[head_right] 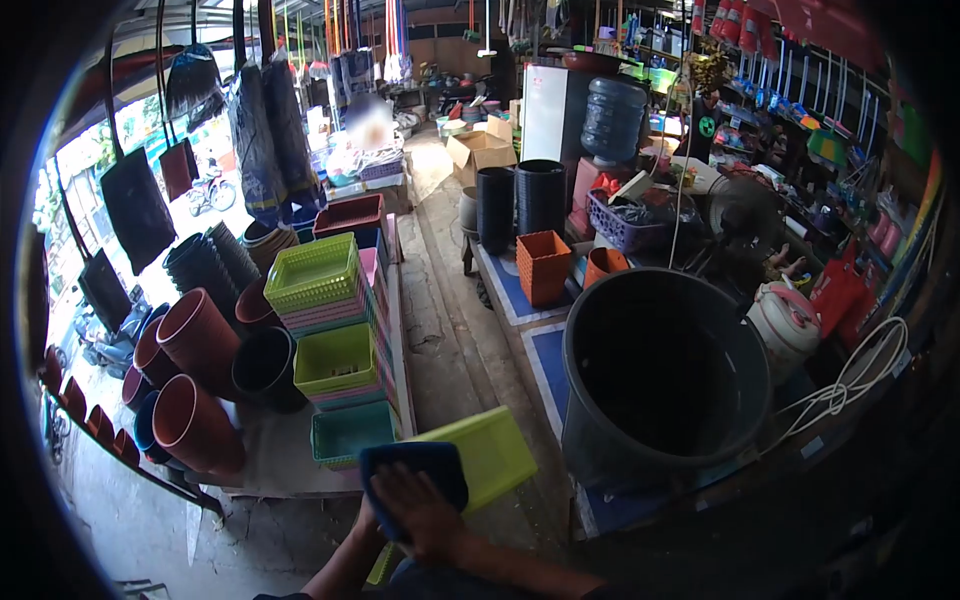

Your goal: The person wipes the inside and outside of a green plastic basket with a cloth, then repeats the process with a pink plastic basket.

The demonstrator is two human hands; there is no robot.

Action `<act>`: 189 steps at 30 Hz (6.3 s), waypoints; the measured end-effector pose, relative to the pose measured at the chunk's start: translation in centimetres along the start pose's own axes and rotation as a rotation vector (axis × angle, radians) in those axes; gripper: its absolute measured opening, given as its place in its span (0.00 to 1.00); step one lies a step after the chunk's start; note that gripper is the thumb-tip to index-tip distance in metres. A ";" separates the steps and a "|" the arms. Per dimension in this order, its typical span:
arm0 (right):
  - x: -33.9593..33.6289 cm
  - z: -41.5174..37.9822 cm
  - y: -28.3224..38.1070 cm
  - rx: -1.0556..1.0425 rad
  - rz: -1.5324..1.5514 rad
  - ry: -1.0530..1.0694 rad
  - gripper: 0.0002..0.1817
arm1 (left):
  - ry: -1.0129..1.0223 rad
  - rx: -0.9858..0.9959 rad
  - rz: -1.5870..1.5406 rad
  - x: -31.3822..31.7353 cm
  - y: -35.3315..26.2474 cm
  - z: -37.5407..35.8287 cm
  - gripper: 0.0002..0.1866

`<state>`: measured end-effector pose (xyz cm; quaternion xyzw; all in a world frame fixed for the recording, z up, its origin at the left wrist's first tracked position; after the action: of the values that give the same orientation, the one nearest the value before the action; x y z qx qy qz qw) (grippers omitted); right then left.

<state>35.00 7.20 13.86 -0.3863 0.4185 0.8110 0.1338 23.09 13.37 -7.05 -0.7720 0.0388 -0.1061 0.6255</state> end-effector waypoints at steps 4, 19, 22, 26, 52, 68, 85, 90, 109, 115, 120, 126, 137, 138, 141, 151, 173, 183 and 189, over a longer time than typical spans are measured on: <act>1.8 -1.6 0.6 -0.120 -0.102 0.241 0.54 | -0.015 -0.147 -0.708 1.5 -2.7 -0.2 0.27; -4.1 -7.4 -18.6 0.377 -0.135 -0.363 0.39 | -0.078 -0.169 -0.784 1.1 -6.0 -2.1 0.27; -1.5 -6.1 -13.7 0.348 -0.143 -0.305 0.39 | -0.144 -0.197 -0.797 1.8 -4.8 -2.2 0.24; -0.4 -3.4 -4.6 0.205 0.123 -0.254 0.43 | -0.329 -0.124 -0.638 1.6 -4.2 -1.9 0.22; 3.0 -6.1 -12.6 0.453 0.254 -0.360 0.39 | -0.546 0.379 0.889 -2.6 -13.8 -10.2 0.19; 14.2 2.5 -21.2 0.592 0.593 -0.200 0.30 | -0.845 -0.072 0.521 -20.0 -3.2 -7.6 0.13; 24.5 15.1 -30.0 0.723 0.150 0.115 0.39 | -0.812 -0.105 0.372 -33.6 1.8 6.1 0.09; 24.8 15.1 -29.5 0.691 0.118 0.182 0.40 | -0.820 -0.151 0.328 -34.1 3.4 6.5 0.13; 27.3 10.8 -32.4 0.944 0.088 0.312 0.39 | -0.822 -0.151 0.648 -32.7 6.4 5.5 0.20; 23.7 4.4 -33.0 0.917 0.194 0.057 0.23 | -0.898 -0.222 0.525 -28.1 10.8 -2.3 0.19; 24.2 -4.4 -34.5 1.077 0.358 0.086 0.18 | -0.861 -0.411 0.375 -21.4 16.9 -11.0 0.19; 26.1 -12.1 -33.1 1.182 0.477 0.246 0.18 | -0.945 -0.635 0.320 -14.5 22.3 -22.7 0.21; 35.5 -11.8 -29.7 0.846 0.241 0.768 0.18 | -1.224 -0.810 0.074 -8.3 29.0 -35.2 0.22; 37.3 -11.7 -30.4 0.798 0.209 0.796 0.17 | -1.216 -0.829 0.053 -8.2 30.0 -35.3 0.22; 42.3 -11.1 -31.5 0.714 0.163 0.863 0.16 | -1.226 -0.835 -0.019 -8.4 33.4 -34.9 0.21; 57.7 -6.2 -30.4 0.553 -0.027 0.937 0.25 | -1.265 -0.784 -0.030 -16.7 45.1 -29.4 0.27; 58.4 -2.1 -25.2 0.492 -0.102 0.866 0.20 | -1.409 -0.672 -0.025 -23.4 41.2 -27.8 0.16; 40.8 0.5 -16.9 0.426 -0.038 0.779 0.21 | -1.472 -0.459 0.089 -19.6 27.9 -30.0 0.16; 27.8 2.6 -15.2 0.446 0.048 0.547 0.21 | -1.230 -0.137 -0.707 -16.3 20.8 -25.2 0.30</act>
<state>23.38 15.58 -14.53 -0.5405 0.6147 0.5690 0.0787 3.36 -12.12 -24.23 -0.6958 -0.5674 0.1548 0.4122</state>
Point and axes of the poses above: each hand's wrist, its own z-axis towards the middle knuckle, its own x-axis out of the palm, y = z × x, the point moved 9 cm from there along z, towards the middle knuckle
